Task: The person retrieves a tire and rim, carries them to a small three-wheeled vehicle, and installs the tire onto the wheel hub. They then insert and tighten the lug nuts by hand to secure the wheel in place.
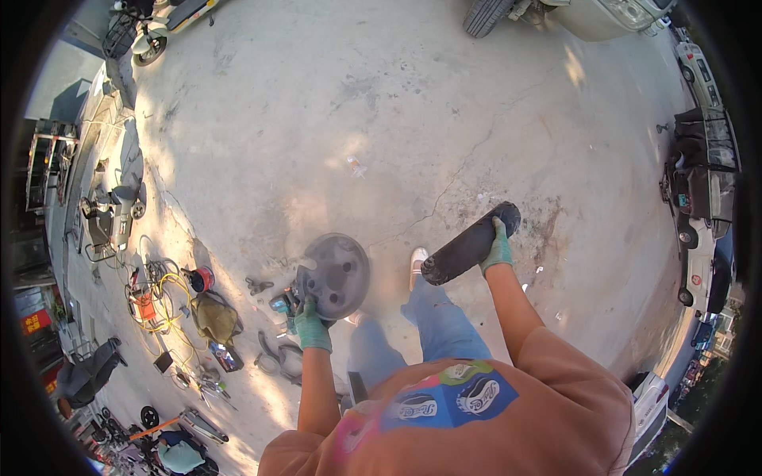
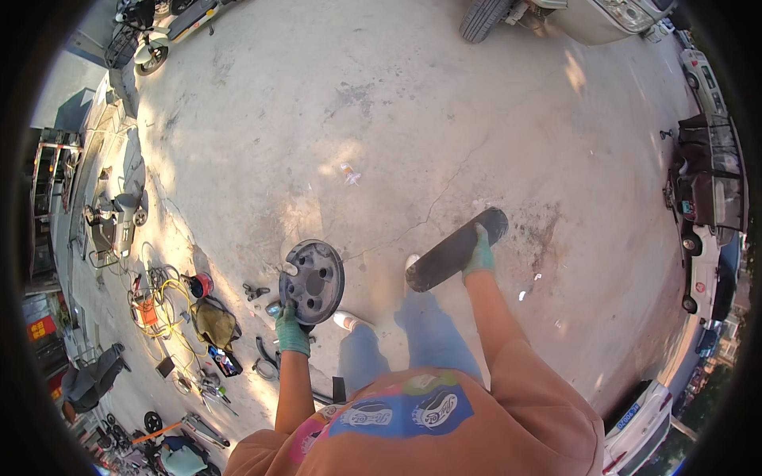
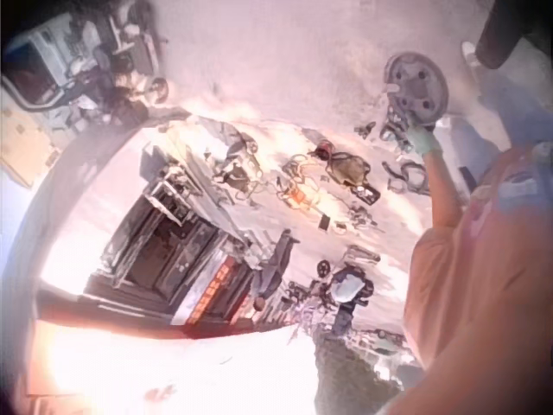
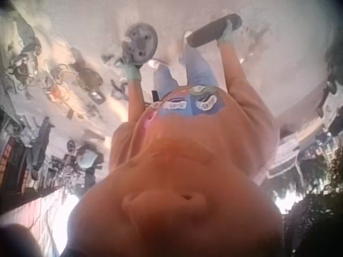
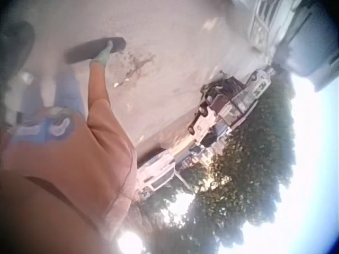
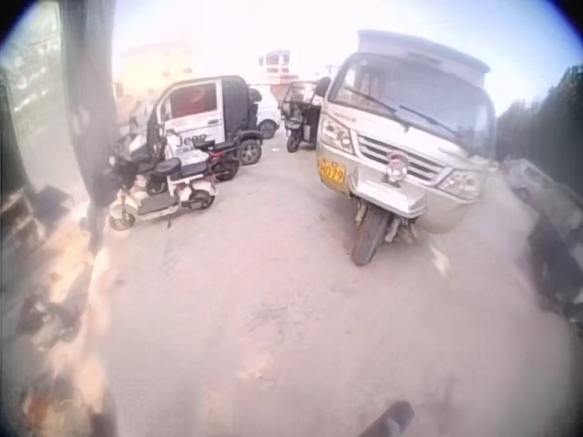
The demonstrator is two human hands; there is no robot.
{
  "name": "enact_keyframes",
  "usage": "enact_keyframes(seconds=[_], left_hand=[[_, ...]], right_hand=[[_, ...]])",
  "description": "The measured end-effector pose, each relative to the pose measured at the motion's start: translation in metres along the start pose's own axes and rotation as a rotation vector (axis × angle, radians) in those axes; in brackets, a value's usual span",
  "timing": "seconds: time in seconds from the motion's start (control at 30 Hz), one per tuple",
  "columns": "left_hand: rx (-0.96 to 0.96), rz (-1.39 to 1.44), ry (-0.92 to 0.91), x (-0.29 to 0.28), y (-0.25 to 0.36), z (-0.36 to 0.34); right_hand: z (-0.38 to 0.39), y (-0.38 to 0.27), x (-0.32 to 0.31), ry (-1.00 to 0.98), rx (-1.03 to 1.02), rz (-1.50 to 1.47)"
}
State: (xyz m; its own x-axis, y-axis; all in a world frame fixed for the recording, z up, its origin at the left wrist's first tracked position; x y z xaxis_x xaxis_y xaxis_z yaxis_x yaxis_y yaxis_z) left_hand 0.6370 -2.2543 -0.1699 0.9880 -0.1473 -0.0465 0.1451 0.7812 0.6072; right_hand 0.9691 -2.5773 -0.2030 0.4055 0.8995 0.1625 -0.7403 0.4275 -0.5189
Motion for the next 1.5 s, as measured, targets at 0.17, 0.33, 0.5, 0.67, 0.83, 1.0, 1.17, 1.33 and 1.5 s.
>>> enact_keyframes(seconds=[0.17, 0.33, 0.5, 0.67, 0.83, 1.0, 1.17, 1.33, 1.5], left_hand=[[0.043, 0.202, -0.141, 0.112, 0.031, 0.058], [-0.031, 0.129, -0.395, 0.257, 0.031, 0.082], [-0.046, -0.099, -0.641, 0.434, 0.043, 0.104], [-0.136, -0.204, -0.859, 0.650, 0.018, 0.128], [-0.122, -0.549, -1.070, 0.831, -0.013, 0.230], [-0.143, -0.584, -1.246, 1.009, -0.086, 0.301], [-0.150, -0.495, -1.174, 1.146, -0.136, 0.359], [-0.046, -0.590, -1.165, 1.286, -0.180, 0.381], [0.110, -0.845, -1.146, 1.450, -0.280, 0.440]], right_hand=[[-0.032, -0.098, -0.054, 0.181, -0.027, -0.226], [-0.050, -0.196, -0.092, 0.164, -0.099, -0.529], [-0.062, -0.293, -0.132, 0.193, -0.169, -0.850], [-0.060, -0.374, -0.182, 0.316, -0.316, -1.109], [-0.066, -0.431, -0.234, 0.540, -0.348, -1.199], [-0.109, -0.491, -0.311, 0.916, -0.362, -1.170], [-0.142, -0.624, -0.333, 1.002, -0.324, -1.178], [-0.205, -0.737, -0.396, 0.952, -0.424, -1.128], [-0.257, -0.855, -0.444, 0.830, -0.501, -1.135]])
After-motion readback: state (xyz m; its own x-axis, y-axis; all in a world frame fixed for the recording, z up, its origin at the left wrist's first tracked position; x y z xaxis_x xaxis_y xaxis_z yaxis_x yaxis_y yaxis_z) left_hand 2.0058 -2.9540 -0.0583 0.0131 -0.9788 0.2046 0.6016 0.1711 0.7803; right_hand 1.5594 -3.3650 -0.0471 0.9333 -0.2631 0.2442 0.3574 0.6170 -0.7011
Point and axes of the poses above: each hand's wrist, its own z-axis away from the middle knuckle, its own x-axis out of the palm, y = z × x, the point moved 5 cm from there along -z, towards the middle knuckle, and after that the axes turned 1 degree about z, right-handed, at the moved point
